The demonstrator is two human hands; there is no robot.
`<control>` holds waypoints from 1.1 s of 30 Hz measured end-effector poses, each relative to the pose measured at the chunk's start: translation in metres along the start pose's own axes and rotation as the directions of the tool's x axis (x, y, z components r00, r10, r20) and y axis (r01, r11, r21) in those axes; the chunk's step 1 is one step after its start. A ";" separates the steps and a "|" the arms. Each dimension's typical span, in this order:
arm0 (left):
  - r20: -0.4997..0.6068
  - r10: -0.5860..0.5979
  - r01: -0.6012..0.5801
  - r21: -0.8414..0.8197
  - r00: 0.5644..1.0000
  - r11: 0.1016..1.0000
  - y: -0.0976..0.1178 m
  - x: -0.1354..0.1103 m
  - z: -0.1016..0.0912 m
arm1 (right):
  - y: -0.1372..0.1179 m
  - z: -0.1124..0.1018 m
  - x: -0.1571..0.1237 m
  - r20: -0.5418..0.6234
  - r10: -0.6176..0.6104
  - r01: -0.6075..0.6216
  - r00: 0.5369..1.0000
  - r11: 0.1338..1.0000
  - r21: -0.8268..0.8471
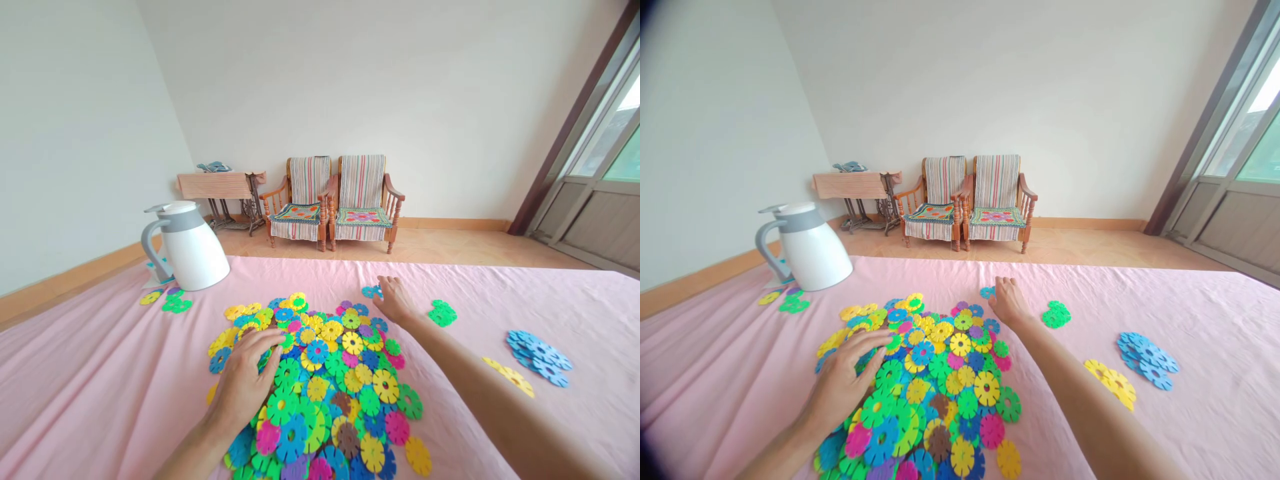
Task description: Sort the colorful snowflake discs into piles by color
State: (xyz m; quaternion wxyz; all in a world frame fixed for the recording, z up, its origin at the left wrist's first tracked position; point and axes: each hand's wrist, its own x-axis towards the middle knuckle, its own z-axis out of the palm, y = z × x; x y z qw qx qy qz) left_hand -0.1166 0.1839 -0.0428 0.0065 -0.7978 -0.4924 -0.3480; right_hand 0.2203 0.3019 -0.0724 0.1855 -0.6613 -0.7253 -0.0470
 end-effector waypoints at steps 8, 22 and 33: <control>0.003 0.012 -0.012 0.025 1.000 1.000 0.002 0.000 -0.001 | -0.013 0.006 0.011 0.012 -0.046 0.045 0.999 0.999 0.030; 0.089 0.069 -0.061 -0.091 0.994 0.994 0.019 0.000 -0.006 | -0.064 -0.055 -0.066 -0.015 -0.277 0.269 0.961 0.920 0.285; 0.335 0.328 -0.263 -0.225 0.883 0.938 0.051 -0.007 -0.014 | -0.100 -0.092 -0.154 0.124 -0.496 0.409 0.859 0.812 0.415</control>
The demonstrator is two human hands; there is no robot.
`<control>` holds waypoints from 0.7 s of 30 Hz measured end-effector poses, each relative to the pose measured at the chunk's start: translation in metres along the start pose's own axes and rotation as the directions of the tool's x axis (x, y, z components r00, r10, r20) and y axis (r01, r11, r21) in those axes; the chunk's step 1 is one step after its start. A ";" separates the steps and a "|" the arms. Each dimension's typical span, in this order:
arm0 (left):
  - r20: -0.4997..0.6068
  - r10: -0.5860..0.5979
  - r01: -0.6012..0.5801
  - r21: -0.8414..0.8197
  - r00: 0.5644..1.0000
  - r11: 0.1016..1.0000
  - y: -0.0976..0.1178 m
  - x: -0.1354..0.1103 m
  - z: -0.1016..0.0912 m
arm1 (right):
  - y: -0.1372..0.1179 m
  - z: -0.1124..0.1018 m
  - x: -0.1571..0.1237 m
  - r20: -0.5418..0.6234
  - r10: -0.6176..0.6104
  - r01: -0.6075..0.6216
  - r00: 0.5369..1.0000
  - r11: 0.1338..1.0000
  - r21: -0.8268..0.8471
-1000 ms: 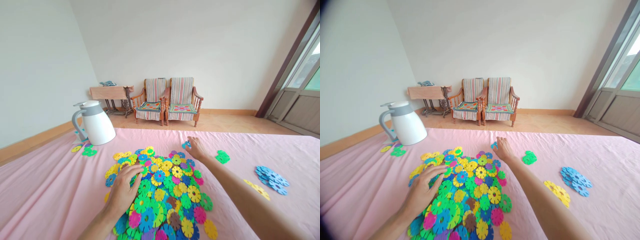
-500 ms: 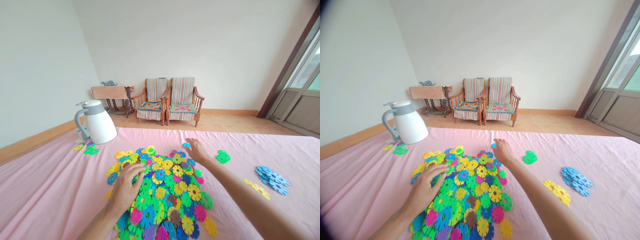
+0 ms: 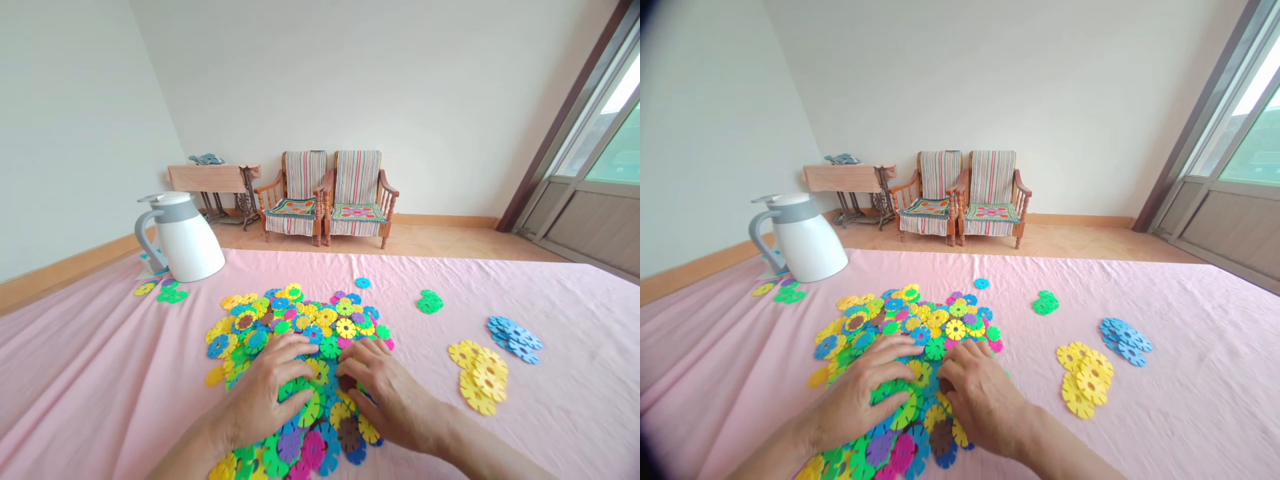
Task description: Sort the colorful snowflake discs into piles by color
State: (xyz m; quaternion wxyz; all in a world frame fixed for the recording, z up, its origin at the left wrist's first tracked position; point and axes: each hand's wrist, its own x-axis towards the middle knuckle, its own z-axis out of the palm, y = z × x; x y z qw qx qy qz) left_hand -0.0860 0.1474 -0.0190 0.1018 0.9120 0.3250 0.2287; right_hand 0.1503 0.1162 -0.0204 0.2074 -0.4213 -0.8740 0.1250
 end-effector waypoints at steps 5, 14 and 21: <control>-0.009 -0.030 0.030 0.024 1.000 0.999 -0.005 0.000 0.001 | 0.011 -0.003 -0.015 -0.130 0.081 -0.074 0.988 0.996 0.054; 0.169 0.037 -0.030 -0.044 0.985 0.999 0.042 0.010 -0.011 | 0.006 0.002 -0.067 -0.198 0.059 -0.046 0.979 0.997 0.068; 0.194 -0.018 0.013 0.025 0.981 1.000 0.052 0.020 0.011 | 0.016 0.012 -0.083 -0.223 0.108 -0.094 0.969 0.993 0.070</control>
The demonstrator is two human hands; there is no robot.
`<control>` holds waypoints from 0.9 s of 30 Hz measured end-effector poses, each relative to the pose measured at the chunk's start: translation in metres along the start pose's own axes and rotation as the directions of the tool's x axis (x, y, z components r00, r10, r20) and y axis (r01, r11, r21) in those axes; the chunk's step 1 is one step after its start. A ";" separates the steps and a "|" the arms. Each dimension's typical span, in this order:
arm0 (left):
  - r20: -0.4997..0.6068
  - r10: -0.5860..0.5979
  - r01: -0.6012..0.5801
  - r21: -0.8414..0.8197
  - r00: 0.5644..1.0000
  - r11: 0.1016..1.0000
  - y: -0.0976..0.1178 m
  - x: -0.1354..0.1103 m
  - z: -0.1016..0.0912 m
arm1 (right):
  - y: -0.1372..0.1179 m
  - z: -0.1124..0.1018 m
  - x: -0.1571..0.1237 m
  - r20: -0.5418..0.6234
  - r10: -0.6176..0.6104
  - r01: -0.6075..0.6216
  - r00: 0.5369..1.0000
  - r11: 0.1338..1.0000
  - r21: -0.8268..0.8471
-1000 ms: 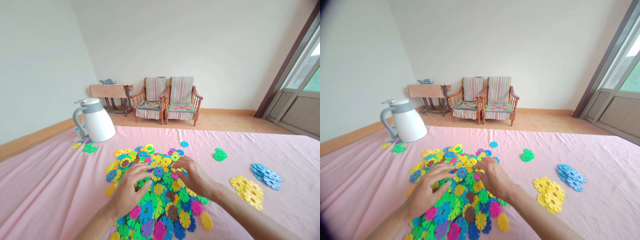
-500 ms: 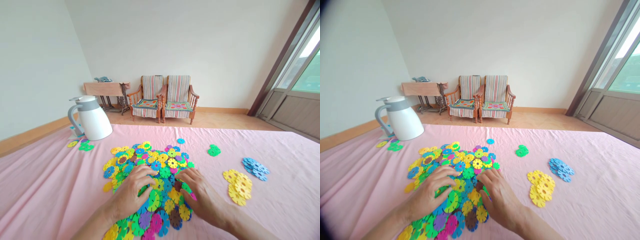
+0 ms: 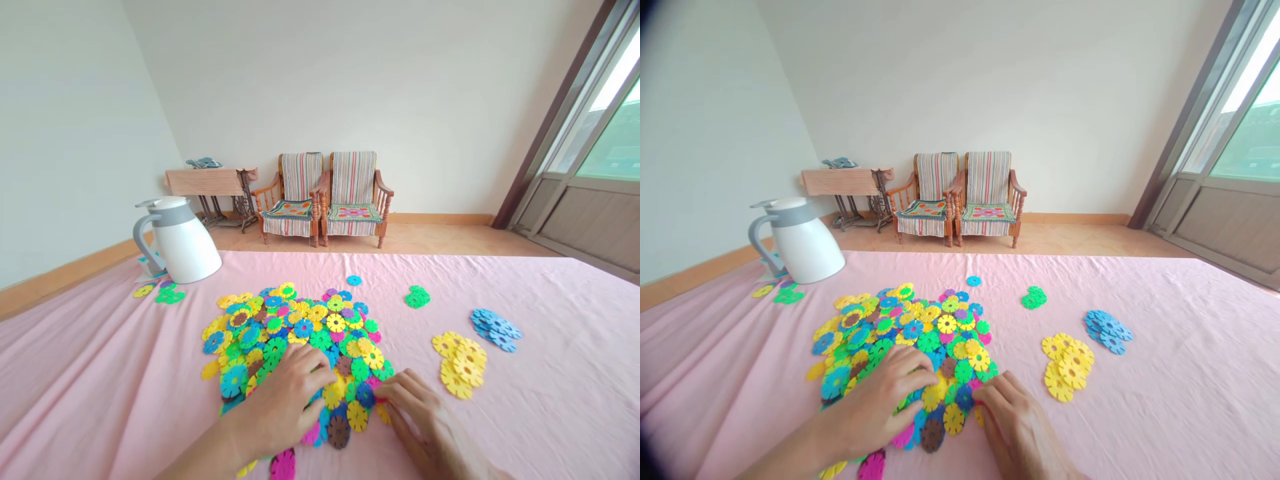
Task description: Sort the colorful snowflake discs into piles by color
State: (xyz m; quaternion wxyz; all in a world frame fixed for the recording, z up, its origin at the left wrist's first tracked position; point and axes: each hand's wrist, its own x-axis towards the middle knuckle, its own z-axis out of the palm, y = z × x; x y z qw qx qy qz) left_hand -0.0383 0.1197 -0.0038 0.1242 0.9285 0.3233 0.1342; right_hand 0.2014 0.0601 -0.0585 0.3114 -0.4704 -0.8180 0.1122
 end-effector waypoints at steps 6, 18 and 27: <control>-0.175 -0.104 0.115 0.056 0.979 0.992 -0.018 -0.006 -0.003 | 0.004 0.001 -0.002 -0.014 -0.050 0.050 0.999 0.999 0.016; 0.001 -0.293 0.290 0.136 0.956 0.947 -0.076 -0.099 -0.029 | 0.015 0.006 -0.005 0.006 -0.041 0.041 0.999 0.999 0.033; 0.036 -0.315 0.307 0.149 0.948 0.940 -0.051 -0.053 0.006 | 0.013 0.005 -0.007 0.002 -0.026 0.026 1.000 0.999 0.026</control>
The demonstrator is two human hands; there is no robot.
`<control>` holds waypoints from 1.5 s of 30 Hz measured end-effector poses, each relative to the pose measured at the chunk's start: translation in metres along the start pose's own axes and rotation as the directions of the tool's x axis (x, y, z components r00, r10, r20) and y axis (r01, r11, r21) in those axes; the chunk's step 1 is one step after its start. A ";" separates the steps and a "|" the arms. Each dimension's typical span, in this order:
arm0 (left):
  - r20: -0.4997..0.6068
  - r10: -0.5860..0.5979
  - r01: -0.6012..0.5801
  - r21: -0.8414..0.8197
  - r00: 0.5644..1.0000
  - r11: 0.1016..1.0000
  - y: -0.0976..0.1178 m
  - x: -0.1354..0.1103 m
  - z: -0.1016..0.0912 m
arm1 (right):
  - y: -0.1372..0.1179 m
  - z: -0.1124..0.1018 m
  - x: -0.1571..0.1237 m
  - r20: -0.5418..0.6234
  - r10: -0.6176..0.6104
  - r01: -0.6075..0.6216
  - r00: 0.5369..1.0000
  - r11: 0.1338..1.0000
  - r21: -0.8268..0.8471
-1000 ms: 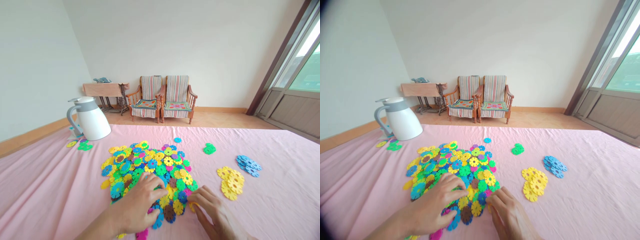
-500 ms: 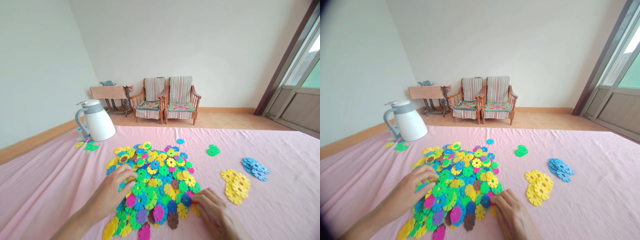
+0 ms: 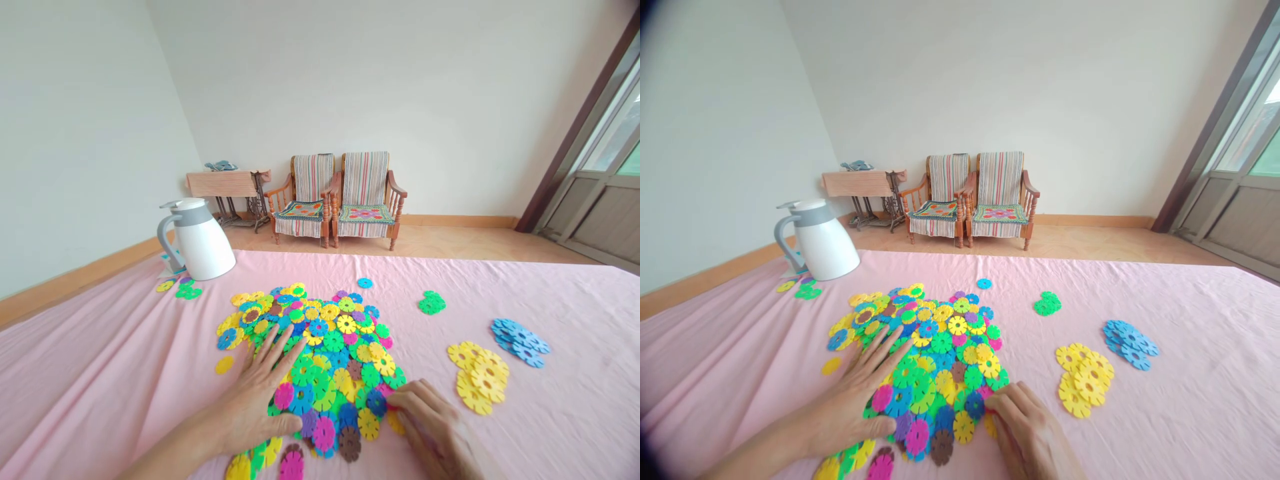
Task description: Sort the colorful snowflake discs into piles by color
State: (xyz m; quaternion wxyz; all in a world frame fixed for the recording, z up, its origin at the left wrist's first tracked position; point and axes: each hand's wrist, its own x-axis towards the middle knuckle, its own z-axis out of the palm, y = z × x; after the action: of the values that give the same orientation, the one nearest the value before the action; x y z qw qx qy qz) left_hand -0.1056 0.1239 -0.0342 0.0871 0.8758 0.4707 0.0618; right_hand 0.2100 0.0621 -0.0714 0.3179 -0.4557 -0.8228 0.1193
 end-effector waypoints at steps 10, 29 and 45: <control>-0.008 0.187 -0.186 -0.138 0.982 0.973 0.017 0.041 -0.030 | 0.001 0.001 0.004 -0.020 -0.010 0.010 1.000 1.000 0.006; 0.042 0.087 -0.079 -0.149 0.995 0.986 -0.008 0.040 -0.039 | 0.002 0.002 0.006 -0.048 -0.047 0.047 0.998 0.999 0.006; -0.117 0.013 -0.023 -0.079 0.993 0.997 -0.027 0.050 -0.064 | 0.004 0.004 0.007 -0.097 -0.065 0.064 0.993 0.998 -0.015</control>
State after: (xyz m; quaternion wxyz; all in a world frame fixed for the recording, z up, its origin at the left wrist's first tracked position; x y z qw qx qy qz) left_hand -0.1121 0.1860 0.0242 0.0943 0.8707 0.4642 0.1323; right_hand 0.2074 0.0708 -0.0737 0.3588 -0.4359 -0.8213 0.0818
